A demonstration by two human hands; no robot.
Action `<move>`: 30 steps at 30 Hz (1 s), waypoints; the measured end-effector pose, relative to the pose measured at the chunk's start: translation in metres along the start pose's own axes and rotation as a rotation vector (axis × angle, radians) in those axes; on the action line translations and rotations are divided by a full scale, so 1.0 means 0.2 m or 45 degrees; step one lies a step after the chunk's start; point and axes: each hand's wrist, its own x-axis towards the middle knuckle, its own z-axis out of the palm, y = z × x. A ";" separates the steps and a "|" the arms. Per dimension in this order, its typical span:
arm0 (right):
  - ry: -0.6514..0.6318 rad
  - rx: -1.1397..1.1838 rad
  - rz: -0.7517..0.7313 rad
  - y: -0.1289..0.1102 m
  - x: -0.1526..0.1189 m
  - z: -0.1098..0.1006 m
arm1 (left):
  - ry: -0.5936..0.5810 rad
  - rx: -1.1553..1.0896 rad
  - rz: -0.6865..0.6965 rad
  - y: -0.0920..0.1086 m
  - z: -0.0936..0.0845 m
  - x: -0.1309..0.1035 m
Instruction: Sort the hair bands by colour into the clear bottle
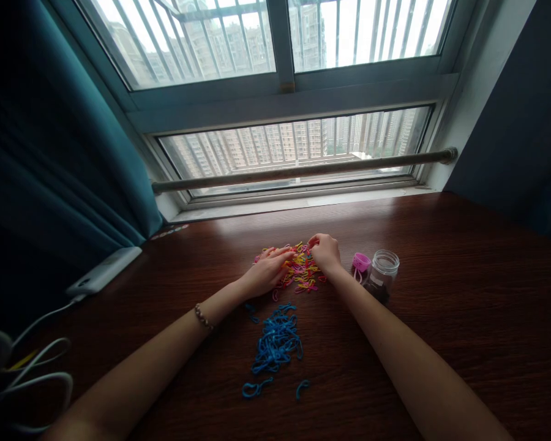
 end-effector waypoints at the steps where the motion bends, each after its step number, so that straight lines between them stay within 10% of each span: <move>1: -0.001 -0.010 0.005 0.00 0.00 0.00 | -0.009 0.005 -0.007 0.00 0.00 0.00; 16: -0.030 -0.179 -0.063 0.00 -0.04 0.00 | 0.278 0.171 -0.110 0.00 -0.02 0.00; 30: 0.052 0.072 -0.067 0.02 -0.03 0.04 | -0.132 -0.028 0.083 0.03 0.00 -0.01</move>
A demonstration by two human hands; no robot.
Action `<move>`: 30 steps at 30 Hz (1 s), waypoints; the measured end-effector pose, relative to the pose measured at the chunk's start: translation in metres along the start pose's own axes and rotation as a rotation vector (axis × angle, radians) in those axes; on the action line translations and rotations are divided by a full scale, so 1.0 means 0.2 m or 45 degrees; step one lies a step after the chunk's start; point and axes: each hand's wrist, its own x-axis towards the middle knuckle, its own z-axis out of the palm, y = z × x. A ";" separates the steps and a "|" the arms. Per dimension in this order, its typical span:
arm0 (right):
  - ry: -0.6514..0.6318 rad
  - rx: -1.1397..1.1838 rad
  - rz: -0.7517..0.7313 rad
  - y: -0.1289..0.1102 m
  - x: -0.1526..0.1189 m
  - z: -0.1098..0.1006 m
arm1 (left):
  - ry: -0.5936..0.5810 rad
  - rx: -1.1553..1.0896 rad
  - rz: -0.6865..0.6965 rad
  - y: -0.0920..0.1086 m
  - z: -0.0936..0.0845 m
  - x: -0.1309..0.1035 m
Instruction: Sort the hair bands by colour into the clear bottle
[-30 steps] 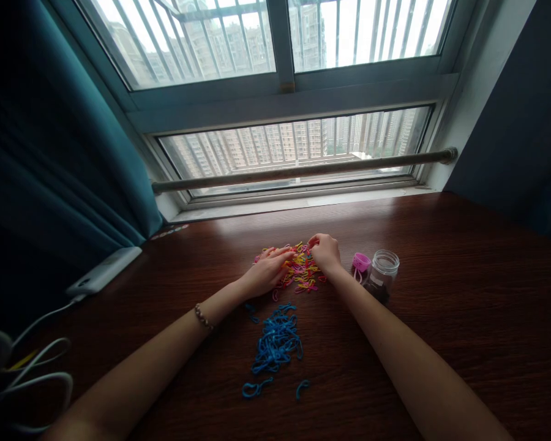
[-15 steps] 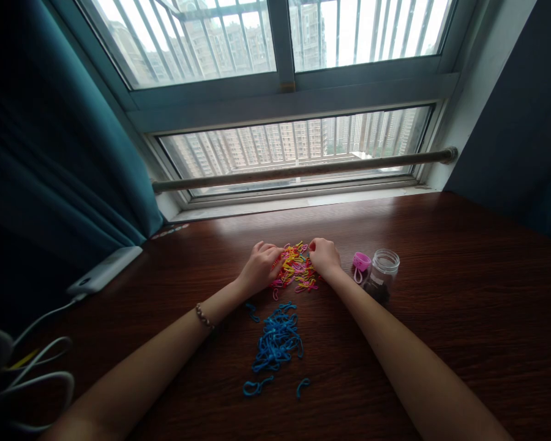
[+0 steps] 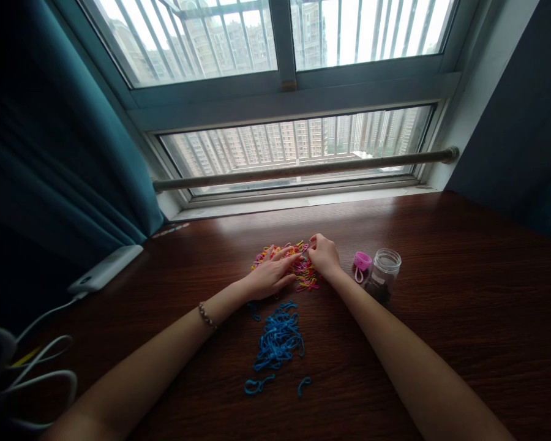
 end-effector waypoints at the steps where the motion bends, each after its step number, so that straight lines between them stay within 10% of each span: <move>1: 0.016 0.035 0.008 0.00 0.00 0.00 | 0.015 -0.008 -0.002 0.00 0.00 0.00; 12: 0.006 0.450 0.065 -0.03 0.01 0.02 | 0.263 0.002 -0.079 -0.02 0.00 0.01; 30: -0.005 0.131 -0.162 -0.06 -0.01 -0.02 | 0.460 -0.170 -0.162 -0.08 0.00 0.02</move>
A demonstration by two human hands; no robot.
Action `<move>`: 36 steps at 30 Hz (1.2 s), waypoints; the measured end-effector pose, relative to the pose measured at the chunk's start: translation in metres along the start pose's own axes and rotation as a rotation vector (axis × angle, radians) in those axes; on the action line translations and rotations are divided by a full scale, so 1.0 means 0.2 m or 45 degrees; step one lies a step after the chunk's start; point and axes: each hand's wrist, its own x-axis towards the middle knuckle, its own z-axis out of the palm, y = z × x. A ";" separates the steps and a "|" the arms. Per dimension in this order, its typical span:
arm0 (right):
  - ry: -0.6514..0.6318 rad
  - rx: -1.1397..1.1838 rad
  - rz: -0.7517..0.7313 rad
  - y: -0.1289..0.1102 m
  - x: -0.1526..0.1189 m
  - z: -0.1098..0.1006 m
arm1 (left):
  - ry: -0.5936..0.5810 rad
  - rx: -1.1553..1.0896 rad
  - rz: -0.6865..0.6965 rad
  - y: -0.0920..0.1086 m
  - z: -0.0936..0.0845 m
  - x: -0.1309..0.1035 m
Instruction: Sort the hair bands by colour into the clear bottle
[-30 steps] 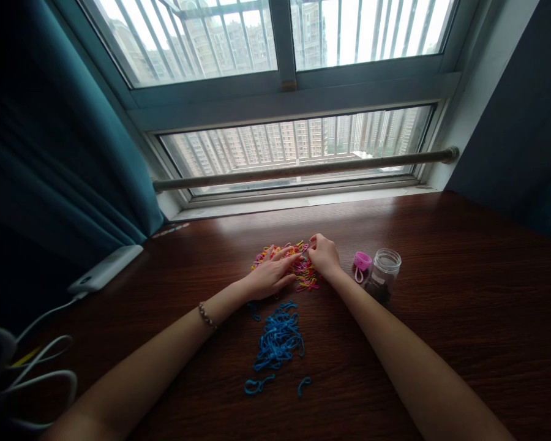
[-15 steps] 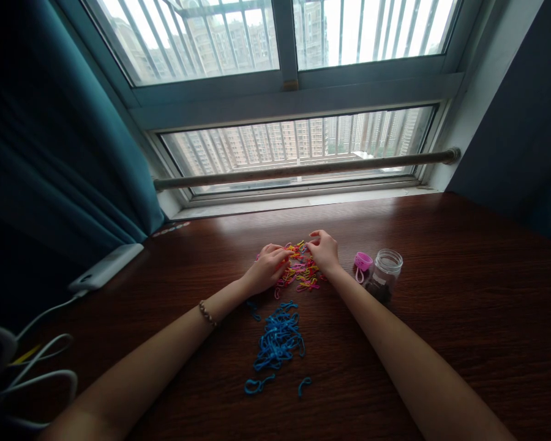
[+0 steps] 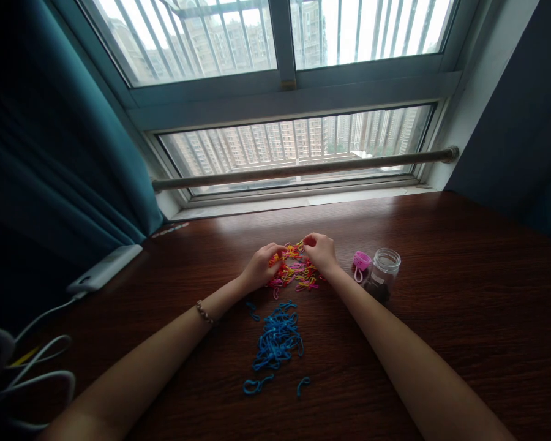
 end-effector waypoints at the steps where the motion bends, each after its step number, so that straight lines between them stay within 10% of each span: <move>1: 0.000 -0.049 -0.016 0.00 -0.01 0.00 | 0.012 -0.001 -0.014 0.00 0.00 0.00; 12: -0.236 -0.339 -0.227 0.01 -0.03 0.03 | 0.110 0.241 -0.049 0.01 -0.01 -0.01; 29: -0.161 -0.268 -0.713 -0.09 -0.06 0.01 | 0.115 0.195 0.003 0.02 0.00 -0.01; 36: 0.049 0.178 -0.326 -0.13 -0.05 -0.01 | 0.207 0.072 -0.081 0.03 -0.08 0.02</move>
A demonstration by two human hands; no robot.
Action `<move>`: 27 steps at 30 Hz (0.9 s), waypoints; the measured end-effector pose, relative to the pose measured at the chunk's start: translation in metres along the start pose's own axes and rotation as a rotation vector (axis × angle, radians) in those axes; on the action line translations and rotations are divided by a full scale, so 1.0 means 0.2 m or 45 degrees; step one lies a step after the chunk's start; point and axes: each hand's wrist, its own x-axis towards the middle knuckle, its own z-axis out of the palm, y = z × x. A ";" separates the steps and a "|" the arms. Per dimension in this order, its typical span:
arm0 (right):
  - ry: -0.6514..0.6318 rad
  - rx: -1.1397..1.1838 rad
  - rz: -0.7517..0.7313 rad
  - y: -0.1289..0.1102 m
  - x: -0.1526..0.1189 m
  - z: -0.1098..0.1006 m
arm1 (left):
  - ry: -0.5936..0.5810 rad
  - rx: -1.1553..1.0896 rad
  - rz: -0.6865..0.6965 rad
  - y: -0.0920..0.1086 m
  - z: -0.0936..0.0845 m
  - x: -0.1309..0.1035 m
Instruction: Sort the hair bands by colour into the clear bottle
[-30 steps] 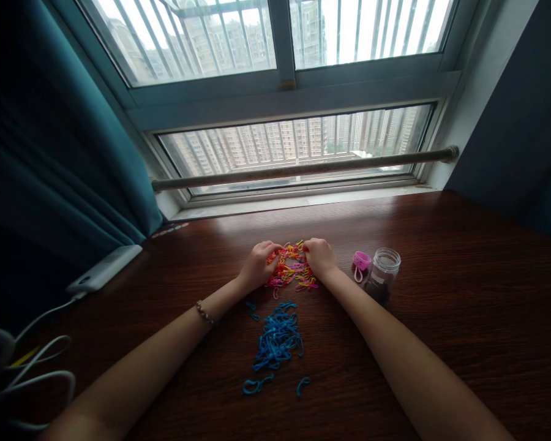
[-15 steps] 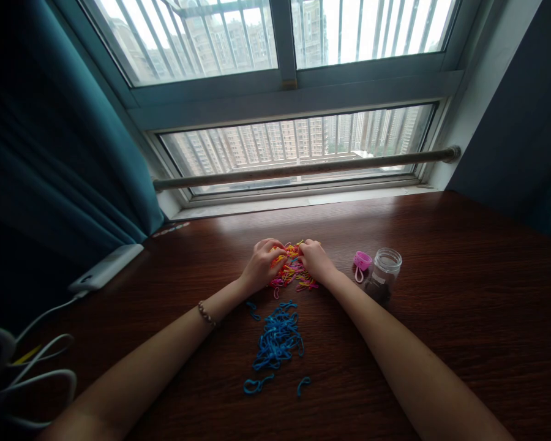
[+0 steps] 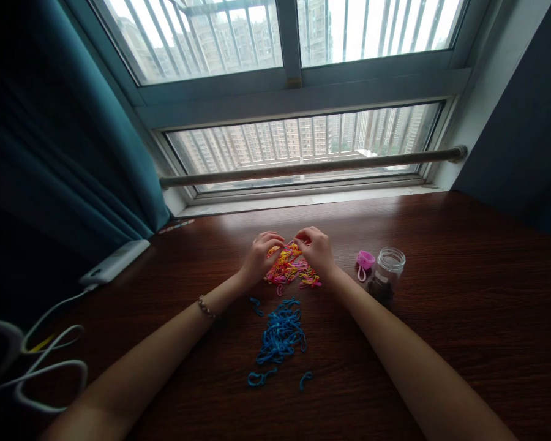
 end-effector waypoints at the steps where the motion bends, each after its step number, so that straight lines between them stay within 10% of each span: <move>1: 0.034 0.117 0.106 -0.01 0.01 -0.01 | 0.019 -0.032 -0.019 0.00 -0.02 0.01; 8: -0.238 0.593 0.414 -0.17 0.04 -0.08 | 0.021 -0.279 -0.127 0.06 -0.21 -0.08; 18: -0.814 0.423 0.117 -0.35 -0.28 -0.06 | -0.286 -0.400 -0.020 0.19 -0.30 -0.52; 27: -0.561 -0.033 -0.362 -0.19 -0.43 -0.06 | -0.276 -0.442 -0.287 0.20 -0.27 -0.56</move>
